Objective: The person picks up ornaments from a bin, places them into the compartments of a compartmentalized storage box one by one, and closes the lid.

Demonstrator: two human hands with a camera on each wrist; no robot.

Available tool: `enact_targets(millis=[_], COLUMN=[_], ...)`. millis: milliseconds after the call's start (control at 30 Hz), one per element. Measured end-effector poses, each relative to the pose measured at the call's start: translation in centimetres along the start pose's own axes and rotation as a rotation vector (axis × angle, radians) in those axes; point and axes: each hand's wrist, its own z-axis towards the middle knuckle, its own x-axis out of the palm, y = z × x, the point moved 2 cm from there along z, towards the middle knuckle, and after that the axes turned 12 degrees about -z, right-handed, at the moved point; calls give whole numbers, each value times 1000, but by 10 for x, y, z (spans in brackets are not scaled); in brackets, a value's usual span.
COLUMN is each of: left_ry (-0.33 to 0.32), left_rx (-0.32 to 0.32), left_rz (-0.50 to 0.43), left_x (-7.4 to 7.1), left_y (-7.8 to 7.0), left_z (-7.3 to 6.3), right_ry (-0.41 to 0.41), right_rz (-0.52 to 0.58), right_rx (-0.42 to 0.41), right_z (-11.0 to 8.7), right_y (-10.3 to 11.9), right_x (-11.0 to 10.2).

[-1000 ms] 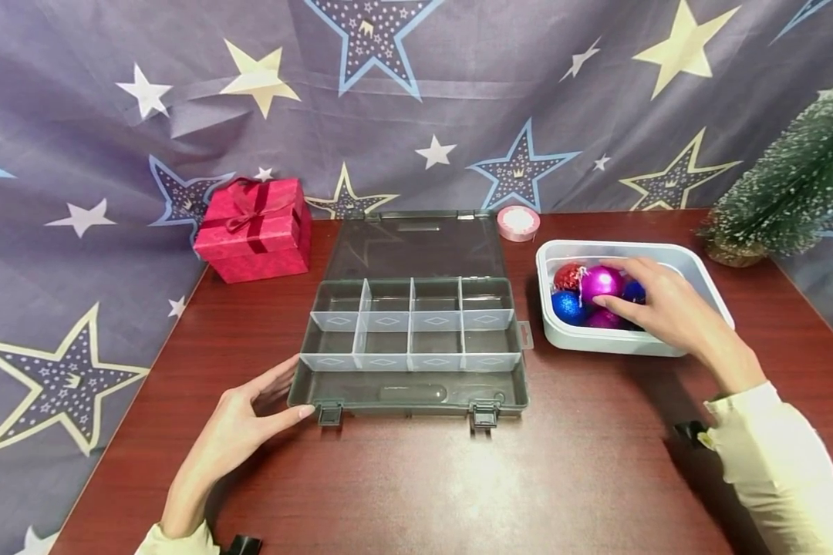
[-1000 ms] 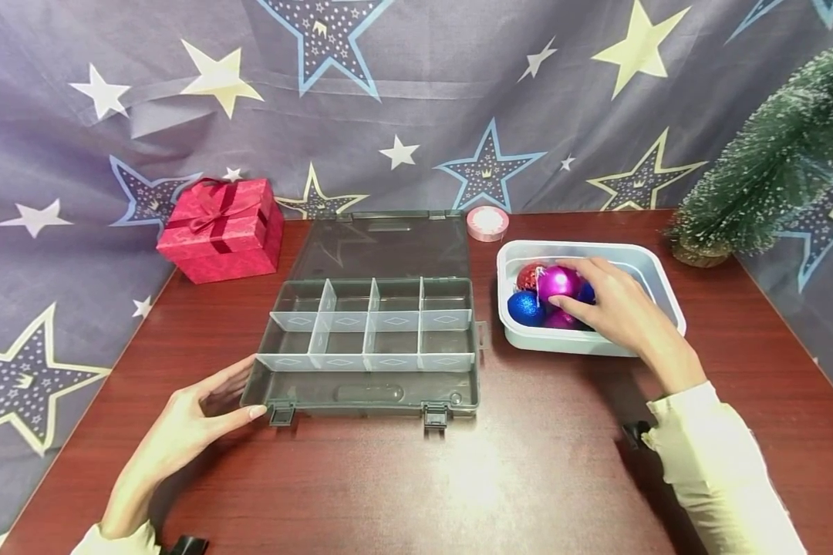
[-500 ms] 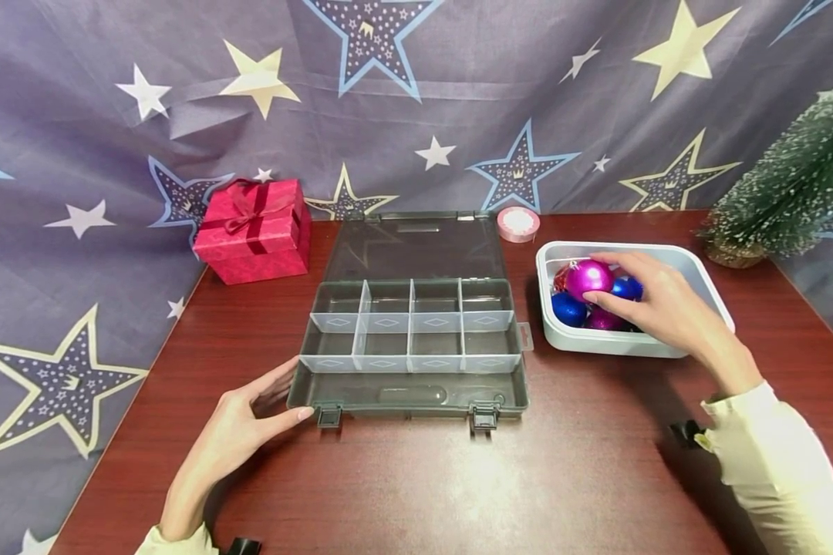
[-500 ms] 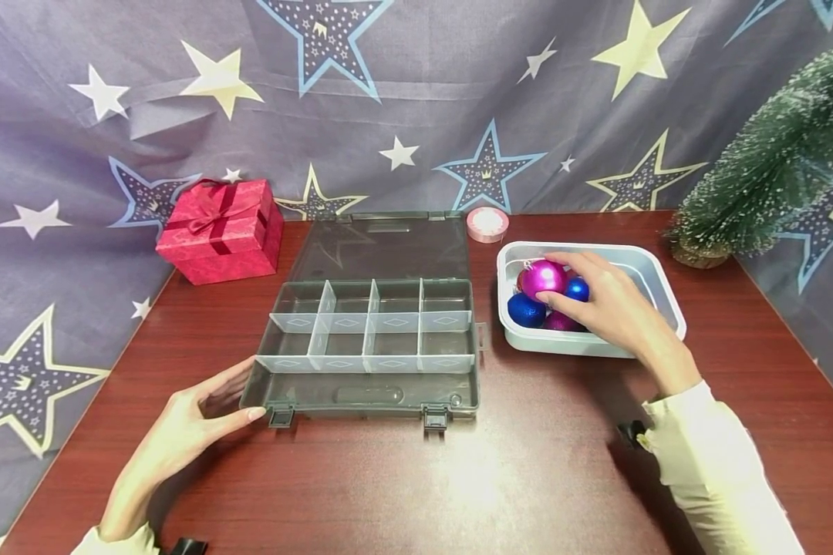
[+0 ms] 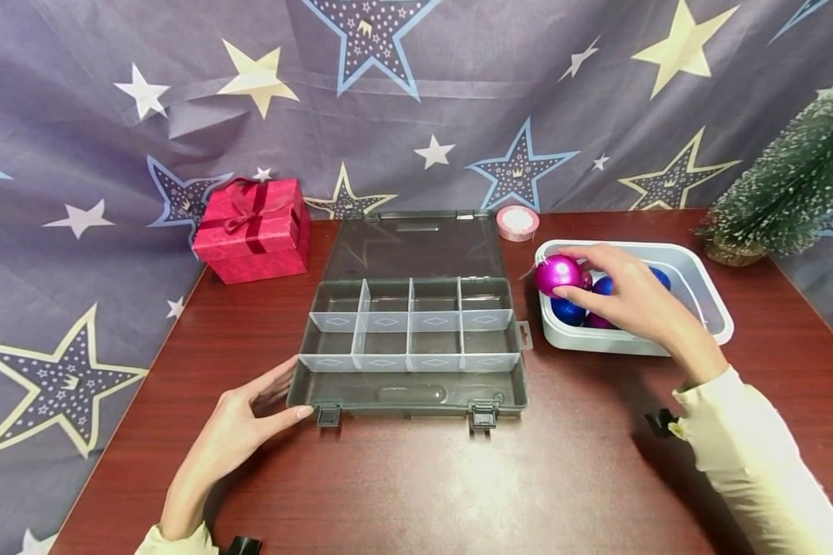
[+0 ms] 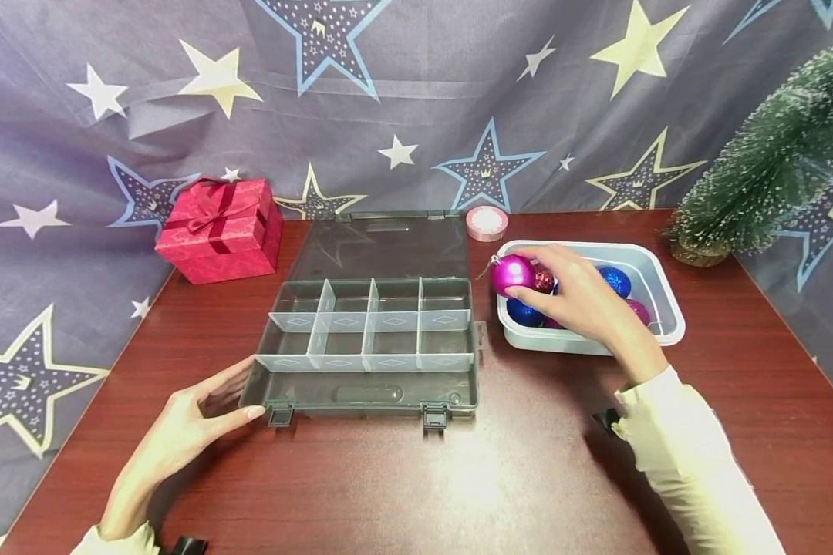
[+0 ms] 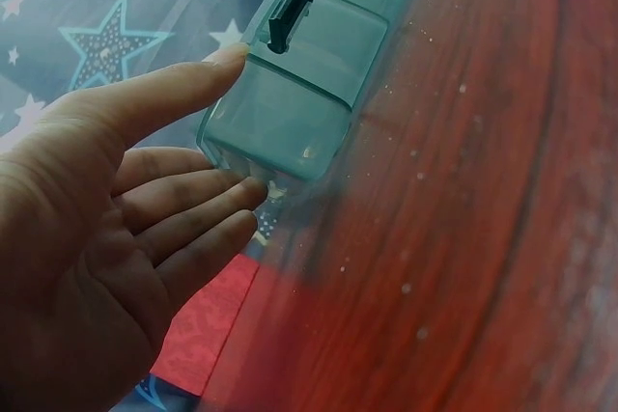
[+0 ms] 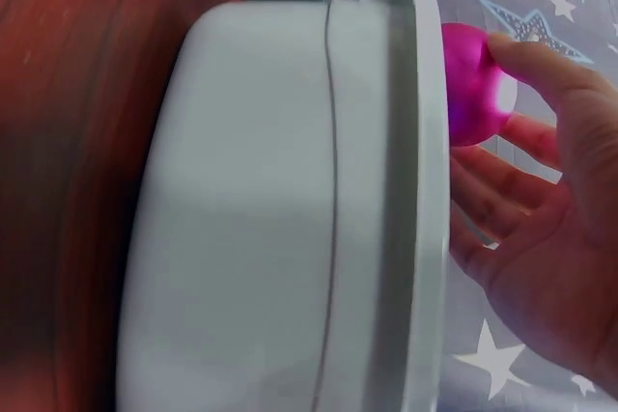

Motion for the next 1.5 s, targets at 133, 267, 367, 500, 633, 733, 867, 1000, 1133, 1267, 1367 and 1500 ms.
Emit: enact_targets(millis=[133,267,367,500,633,733,867,1000,1133,1267,1367,1500], left_ry=[2,5,5,3,3,4,5,7,8,6,4,7], left_rx=[-10,-16,-18,-18,-21,-20,-20,-26,-28,-30,-29,-32], left_rz=[5,0,-4,2,3,4,3,-2,-13,-5,5,0], left_x=[0,0,0,0,0,0,0,0,0,0,0,0], left_y=[0,-1,-1,-1,-1,-1,0,-1,-1,0,-1,-1], left_z=[0,-1,-1,0,0,0,-1,-1,-1,-1,-1,-1], right_ry=[0,4,15,36,52,60,75,93,112,111,104,100], right_rz=[12,10,7,-1,-1,10,31,37,29,32,26,10], right_rx=[-30,-40,-51,-64,-76,-84,-84,-66,-39,-30,-24,-11], right_z=[9,17,22,28,33,37,41,42,41,39,37,33], right_y=[6,10,11,13,16,18,21,22,23,24,23,20], right_x=[7,14,19,25,31,34,37,41,41,37,34,28])
